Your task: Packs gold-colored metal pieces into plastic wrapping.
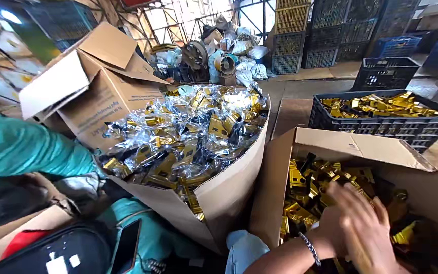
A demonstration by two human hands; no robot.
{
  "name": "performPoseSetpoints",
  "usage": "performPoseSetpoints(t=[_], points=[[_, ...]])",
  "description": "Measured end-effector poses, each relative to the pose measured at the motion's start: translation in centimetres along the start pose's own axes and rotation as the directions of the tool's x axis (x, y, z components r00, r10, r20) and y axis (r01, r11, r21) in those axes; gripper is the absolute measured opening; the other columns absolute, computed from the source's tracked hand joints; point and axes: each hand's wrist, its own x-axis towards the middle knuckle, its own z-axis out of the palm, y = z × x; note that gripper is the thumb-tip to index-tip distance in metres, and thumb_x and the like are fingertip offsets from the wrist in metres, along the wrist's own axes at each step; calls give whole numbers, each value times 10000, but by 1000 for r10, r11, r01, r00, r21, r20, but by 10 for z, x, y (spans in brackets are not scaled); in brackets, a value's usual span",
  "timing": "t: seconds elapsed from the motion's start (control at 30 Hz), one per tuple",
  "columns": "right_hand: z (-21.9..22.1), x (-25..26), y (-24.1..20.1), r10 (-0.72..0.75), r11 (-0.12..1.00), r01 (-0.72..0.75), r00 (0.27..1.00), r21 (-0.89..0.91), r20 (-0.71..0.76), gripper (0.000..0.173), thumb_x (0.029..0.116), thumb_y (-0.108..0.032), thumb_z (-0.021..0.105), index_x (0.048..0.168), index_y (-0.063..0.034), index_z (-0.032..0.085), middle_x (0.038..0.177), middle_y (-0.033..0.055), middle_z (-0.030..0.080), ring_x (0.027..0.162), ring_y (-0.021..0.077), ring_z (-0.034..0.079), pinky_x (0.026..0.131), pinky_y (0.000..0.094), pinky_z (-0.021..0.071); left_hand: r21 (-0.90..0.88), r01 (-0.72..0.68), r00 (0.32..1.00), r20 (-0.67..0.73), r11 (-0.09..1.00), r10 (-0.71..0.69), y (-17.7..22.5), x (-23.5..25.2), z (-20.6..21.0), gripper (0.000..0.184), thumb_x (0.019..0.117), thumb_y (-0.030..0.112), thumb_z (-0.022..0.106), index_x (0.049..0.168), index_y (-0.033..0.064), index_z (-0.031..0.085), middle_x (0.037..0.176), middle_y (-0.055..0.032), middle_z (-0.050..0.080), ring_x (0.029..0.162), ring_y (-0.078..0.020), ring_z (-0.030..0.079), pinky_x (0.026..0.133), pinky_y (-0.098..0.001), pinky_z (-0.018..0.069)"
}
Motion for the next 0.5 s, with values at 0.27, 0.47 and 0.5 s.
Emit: performPoseSetpoints(t=[0.27, 0.47, 0.5], points=[[27, -50, 35, 349, 871, -361, 932, 332, 98, 775, 1099, -498, 156, 1437, 119, 481, 1519, 296, 464, 1476, 359, 396, 1207, 558, 273, -247, 42, 999, -4, 968, -44, -36, 5, 46, 425, 841, 36, 747, 1186, -176, 619, 1131, -319, 670, 1099, -398, 653, 984, -520, 496], [26, -36, 84, 395, 797, -464, 885, 387, 246, 631, 1084, -381, 274, 1421, 86, 532, 1520, 258, 480, 1452, 332, 429, 1192, 520, 322, -348, 47, 964, -229, 936, -133, -52, 10, 61, 436, 783, 55, 786, 1148, -143, 653, 1071, -233, 713, 1050, -261, 687, 960, -420, 533], [17, -29, 87, 463, 756, -554, 829, 349, 313, 586, 1084, -337, 300, 1418, 82, 537, 1495, 258, 506, 1419, 328, 469, 1179, 498, 351, -416, 126, 952, -206, 901, -228, -53, 12, 55, 472, 804, 51, 782, 1200, -148, 623, 1116, -230, 702, 1087, -234, 673, 991, -391, 521]])
